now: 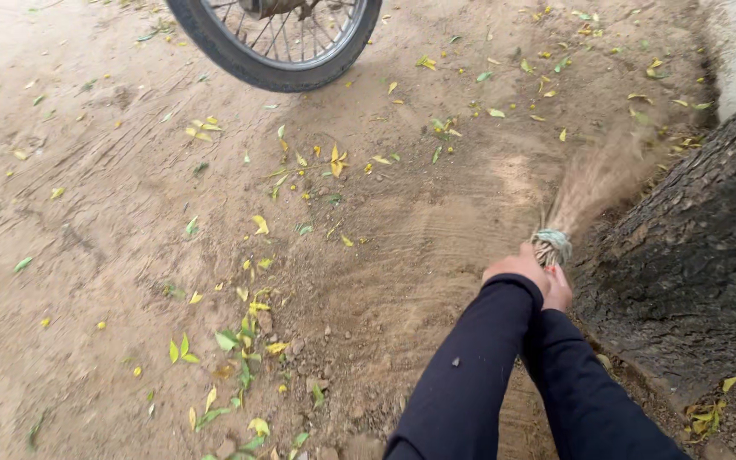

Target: The person sweeps loose dirt and fallen leaves across a dirt yard using a handheld bundle broom, moving around a tree and a parked motorcycle.

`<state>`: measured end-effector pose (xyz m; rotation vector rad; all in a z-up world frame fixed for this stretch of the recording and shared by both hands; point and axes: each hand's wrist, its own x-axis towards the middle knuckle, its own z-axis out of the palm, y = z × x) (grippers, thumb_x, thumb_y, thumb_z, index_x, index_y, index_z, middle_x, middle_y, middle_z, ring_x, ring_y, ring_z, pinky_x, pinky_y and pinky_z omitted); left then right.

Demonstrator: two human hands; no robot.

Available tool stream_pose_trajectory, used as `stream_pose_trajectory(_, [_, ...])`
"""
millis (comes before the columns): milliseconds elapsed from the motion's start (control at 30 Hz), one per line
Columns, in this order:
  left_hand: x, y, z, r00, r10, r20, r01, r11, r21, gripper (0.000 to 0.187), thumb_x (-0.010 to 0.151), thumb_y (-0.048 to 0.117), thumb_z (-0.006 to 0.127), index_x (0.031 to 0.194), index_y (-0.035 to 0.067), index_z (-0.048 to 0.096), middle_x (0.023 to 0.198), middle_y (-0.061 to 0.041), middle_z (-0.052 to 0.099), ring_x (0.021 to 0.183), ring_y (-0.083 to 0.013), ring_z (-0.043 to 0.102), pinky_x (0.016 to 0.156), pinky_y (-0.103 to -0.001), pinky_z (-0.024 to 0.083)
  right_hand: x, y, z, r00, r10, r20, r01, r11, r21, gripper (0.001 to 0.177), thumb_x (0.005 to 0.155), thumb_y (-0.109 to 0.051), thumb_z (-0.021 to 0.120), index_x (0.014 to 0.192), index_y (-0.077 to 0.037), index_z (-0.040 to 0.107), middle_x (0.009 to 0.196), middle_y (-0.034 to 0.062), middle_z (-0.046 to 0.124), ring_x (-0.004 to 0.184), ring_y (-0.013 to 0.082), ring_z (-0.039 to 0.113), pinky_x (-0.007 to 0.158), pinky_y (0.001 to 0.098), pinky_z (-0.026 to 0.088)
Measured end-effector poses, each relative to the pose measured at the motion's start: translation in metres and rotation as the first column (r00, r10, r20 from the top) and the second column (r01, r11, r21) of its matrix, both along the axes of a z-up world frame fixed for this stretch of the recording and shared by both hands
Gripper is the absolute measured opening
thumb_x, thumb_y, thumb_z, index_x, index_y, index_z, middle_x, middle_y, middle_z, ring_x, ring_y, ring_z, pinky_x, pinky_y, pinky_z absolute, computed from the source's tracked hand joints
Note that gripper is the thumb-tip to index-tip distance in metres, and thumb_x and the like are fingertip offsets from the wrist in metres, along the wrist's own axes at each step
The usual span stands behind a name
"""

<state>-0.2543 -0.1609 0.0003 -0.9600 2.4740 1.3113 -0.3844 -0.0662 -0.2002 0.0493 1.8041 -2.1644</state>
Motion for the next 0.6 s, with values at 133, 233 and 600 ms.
stream_pose_trajectory(133, [0.001,-0.019,-0.004,0.989,0.136,0.065,-0.144,0.977,0.154,0.054,0.103,0.045,0.048,0.137,0.003,0.052,0.127,-0.029,0.067,0.115,-0.0409,0.069,0.099,-0.049,0.054,-0.011,-0.006,-0.002,0.968,0.208,0.142,-0.202,0.978,-0.053,0.039,0.106,-0.012,0.056,0.144,-0.003,0.06,0.118,0.0053,0.072,0.092,0.0098,0.067,0.08,0.0249,0.053])
stream_pose_trajectory(233, [0.027,-0.029,0.018,0.941,0.331,0.064,-0.337,0.915,0.222,0.057,0.102,0.04,0.049,0.143,0.001,0.037,0.124,-0.03,0.068,0.111,-0.0405,0.071,0.099,-0.048,0.054,-0.005,-0.025,0.004,0.917,0.381,0.121,-0.377,0.925,-0.048,0.039,0.105,-0.01,0.055,0.143,-0.003,0.06,0.122,0.0041,0.073,0.095,0.0092,0.069,0.082,0.0237,0.054])
stream_pose_trajectory(600, [0.01,-0.069,-0.004,0.981,-0.183,-0.064,0.179,0.982,-0.061,0.047,0.099,0.037,0.052,0.137,0.01,0.051,0.122,-0.026,0.069,0.115,-0.0397,0.068,0.097,-0.051,0.053,0.029,-0.043,-0.006,0.979,-0.191,-0.075,0.188,0.981,-0.035,0.043,0.102,-0.007,0.056,0.145,-0.004,0.056,0.113,0.0069,0.068,0.092,0.0121,0.066,0.08,0.0286,0.056])
